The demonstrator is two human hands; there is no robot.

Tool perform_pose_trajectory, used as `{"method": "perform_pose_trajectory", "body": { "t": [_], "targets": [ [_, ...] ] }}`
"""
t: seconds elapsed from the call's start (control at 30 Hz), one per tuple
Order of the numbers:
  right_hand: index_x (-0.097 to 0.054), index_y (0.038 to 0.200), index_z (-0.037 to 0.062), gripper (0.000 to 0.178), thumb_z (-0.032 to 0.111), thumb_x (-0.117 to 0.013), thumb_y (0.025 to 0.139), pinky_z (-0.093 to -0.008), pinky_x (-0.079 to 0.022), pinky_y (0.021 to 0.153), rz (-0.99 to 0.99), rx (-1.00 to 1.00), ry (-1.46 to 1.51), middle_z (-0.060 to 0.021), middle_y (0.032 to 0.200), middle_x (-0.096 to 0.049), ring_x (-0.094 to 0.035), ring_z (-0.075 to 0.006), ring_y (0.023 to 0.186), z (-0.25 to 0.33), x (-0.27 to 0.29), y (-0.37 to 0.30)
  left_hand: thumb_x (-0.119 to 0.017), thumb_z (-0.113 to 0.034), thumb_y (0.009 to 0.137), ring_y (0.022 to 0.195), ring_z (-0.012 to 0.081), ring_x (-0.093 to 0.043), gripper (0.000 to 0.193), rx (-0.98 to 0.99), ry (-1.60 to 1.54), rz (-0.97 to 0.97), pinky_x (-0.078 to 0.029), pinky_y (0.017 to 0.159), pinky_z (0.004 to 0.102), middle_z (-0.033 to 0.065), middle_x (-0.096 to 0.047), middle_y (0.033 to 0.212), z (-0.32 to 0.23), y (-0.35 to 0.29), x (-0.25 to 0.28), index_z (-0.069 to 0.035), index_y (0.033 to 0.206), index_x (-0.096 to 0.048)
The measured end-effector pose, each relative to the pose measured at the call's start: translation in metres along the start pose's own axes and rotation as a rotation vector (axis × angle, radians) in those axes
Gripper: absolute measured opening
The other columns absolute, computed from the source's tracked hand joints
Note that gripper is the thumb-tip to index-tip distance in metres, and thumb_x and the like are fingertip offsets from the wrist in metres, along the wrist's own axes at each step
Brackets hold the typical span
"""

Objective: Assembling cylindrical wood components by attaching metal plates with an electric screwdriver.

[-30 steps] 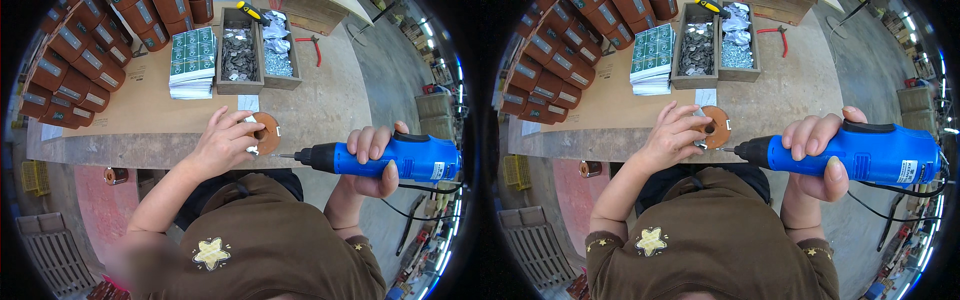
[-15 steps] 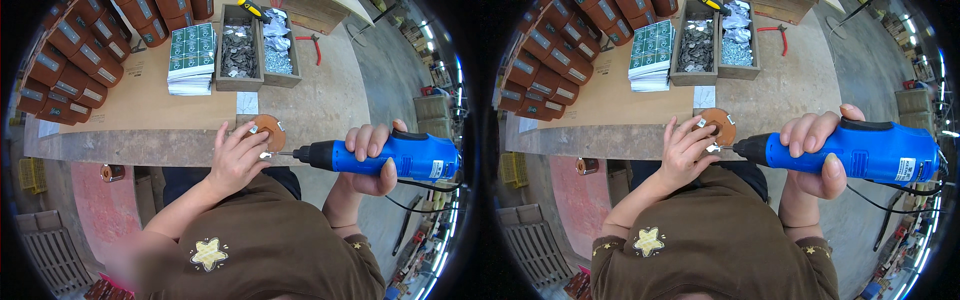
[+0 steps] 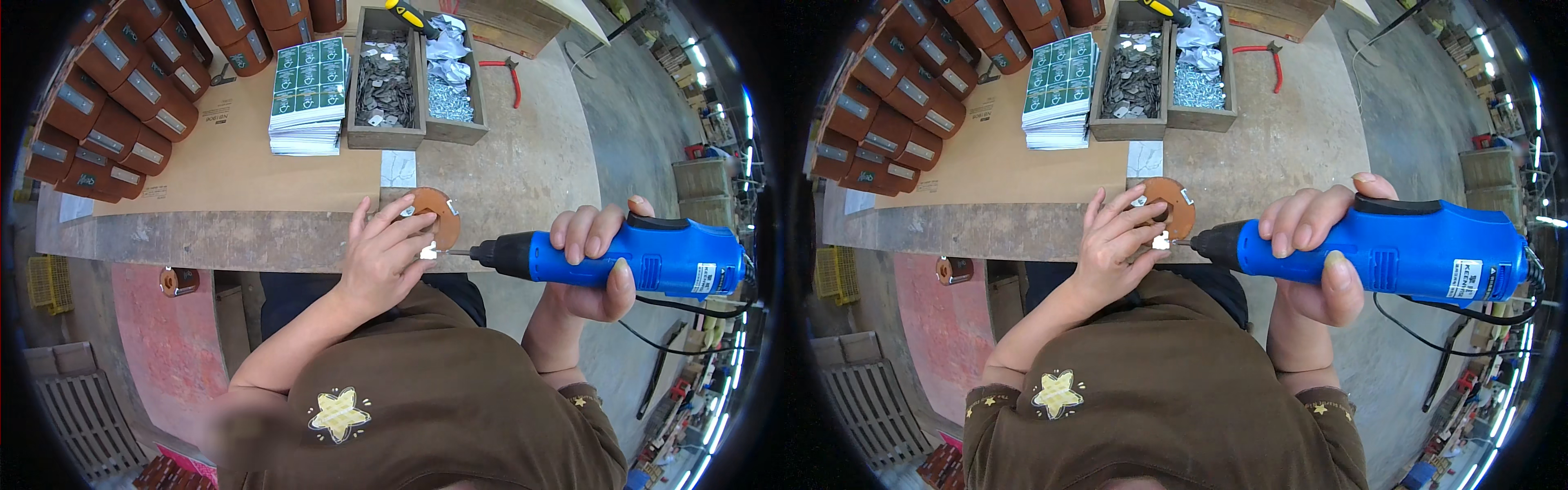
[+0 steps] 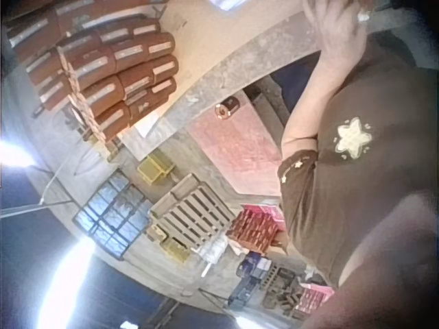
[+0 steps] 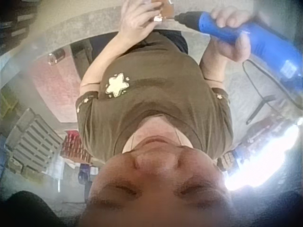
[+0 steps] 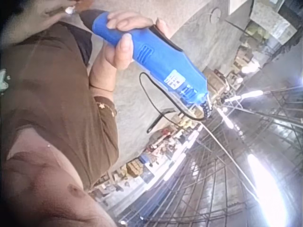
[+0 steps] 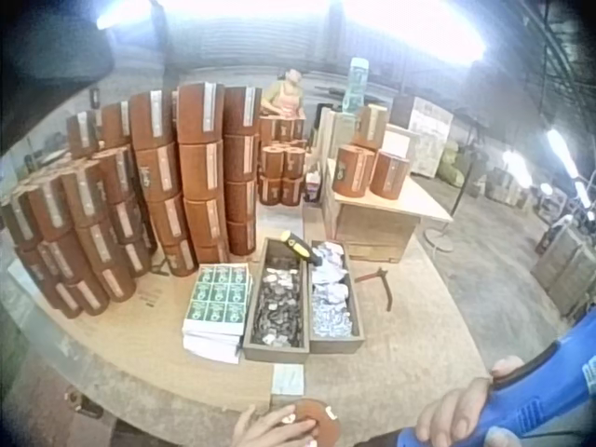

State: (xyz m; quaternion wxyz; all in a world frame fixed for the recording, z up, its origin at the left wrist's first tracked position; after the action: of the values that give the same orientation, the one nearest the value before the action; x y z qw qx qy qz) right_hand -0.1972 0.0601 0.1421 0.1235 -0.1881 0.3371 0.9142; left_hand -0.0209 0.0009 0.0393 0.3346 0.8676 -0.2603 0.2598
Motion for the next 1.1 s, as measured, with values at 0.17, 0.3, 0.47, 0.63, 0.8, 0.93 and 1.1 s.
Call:
{"method": "perform_pose_trajectory", "body": {
  "t": [0.17, 0.3, 0.47, 0.63, 0.8, 0.93, 1.1],
  "targets": [
    [-0.027, 0.122, 0.0045, 0.059, 0.017, -0.057, 0.073, -0.0357, -0.044, 0.061, 0.01, -0.051, -0.045, -0.0068, 0.073, -0.048, -0.05, -0.0181, 0.061, -0.006, -0.009, -0.001, -0.072, -0.01, 0.059, 0.113, 0.0246, -0.046, 0.027, 0.037, -0.002, -0.046, -0.021, 0.097, 0.0498, 0.0027, -0.06, 0.105, 0.001, -0.004, 0.0, -0.009, 0.084, -0.063],
    [-0.029, 0.121, 0.0063, 0.061, 0.019, -0.063, 0.072, -0.0352, -0.044, 0.06, -0.001, -0.078, -0.123, -0.0062, 0.07, -0.049, -0.051, -0.018, 0.061, -0.007, -0.017, 0.001, -0.071, -0.014, 0.061, 0.114, 0.0223, -0.044, 0.028, 0.017, -0.013, -0.044, -0.02, 0.095, 0.0528, 0.0013, -0.058, 0.105, 0.004, -0.006, -0.001, -0.01, 0.087, -0.062],
    [-0.029, 0.12, 0.0067, 0.061, 0.021, -0.066, 0.073, -0.0342, -0.044, 0.058, 0.003, -0.079, -0.15, -0.006, 0.068, -0.049, -0.051, -0.0181, 0.061, -0.007, -0.021, 0.002, -0.072, -0.009, 0.058, 0.113, 0.0251, -0.046, 0.027, 0.039, -0.027, -0.054, -0.021, 0.097, 0.0495, 0.0027, -0.06, 0.103, 0.002, -0.005, -0.001, -0.009, 0.084, -0.063],
    [-0.03, 0.119, 0.0069, 0.062, 0.022, -0.067, 0.072, -0.0345, -0.045, 0.06, -0.008, -0.112, -0.169, -0.0062, 0.068, -0.049, -0.051, -0.0183, 0.061, -0.008, -0.026, 0.002, -0.073, -0.009, 0.058, 0.112, 0.0249, -0.046, 0.028, 0.038, -0.025, -0.073, -0.022, 0.097, 0.0495, 0.0026, -0.06, 0.102, 0.002, -0.006, -0.001, -0.009, 0.084, -0.063],
    [-0.029, 0.119, 0.0069, 0.061, 0.021, -0.067, 0.072, -0.0349, -0.046, 0.061, -0.008, -0.131, -0.204, -0.0066, 0.068, -0.049, -0.052, -0.0186, 0.061, -0.01, -0.03, 0.002, -0.073, -0.009, 0.057, 0.112, 0.0247, -0.047, 0.028, 0.036, -0.031, -0.083, -0.022, 0.096, 0.0494, 0.0025, -0.061, 0.101, 0.002, -0.006, -0.002, -0.009, 0.084, -0.063],
    [-0.028, 0.118, 0.0062, 0.061, 0.021, -0.067, 0.073, -0.0348, -0.046, 0.062, 0.032, -0.134, -0.223, -0.0073, 0.069, -0.05, -0.052, -0.019, 0.062, -0.012, -0.032, 0.003, -0.073, -0.009, 0.058, 0.112, 0.0243, -0.047, 0.028, 0.038, -0.043, -0.092, -0.022, 0.096, 0.0493, 0.0025, -0.061, 0.1, 0.003, -0.008, -0.002, -0.009, 0.084, -0.063],
    [-0.028, 0.118, 0.005, 0.06, 0.018, -0.066, 0.073, -0.0344, -0.046, 0.062, 0.061, -0.143, -0.227, -0.0078, 0.07, -0.05, -0.051, -0.0189, 0.062, -0.014, -0.037, 0.004, -0.073, -0.01, 0.058, 0.113, 0.0236, -0.046, 0.027, 0.035, -0.046, -0.094, -0.021, 0.097, 0.0491, 0.0022, -0.062, 0.098, 0.005, -0.009, -0.002, -0.009, 0.083, -0.063]
  ]
}}
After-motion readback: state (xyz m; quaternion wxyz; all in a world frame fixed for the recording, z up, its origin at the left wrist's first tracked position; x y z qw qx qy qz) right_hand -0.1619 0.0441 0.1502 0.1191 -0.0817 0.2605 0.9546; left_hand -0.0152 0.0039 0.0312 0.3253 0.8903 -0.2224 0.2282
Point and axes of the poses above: each hand's wrist, its own y-axis towards the middle knuckle, its own x-axis out of the back of the hand, z = x × y, the point moved 3 cm from there along y, towards the middle knuckle
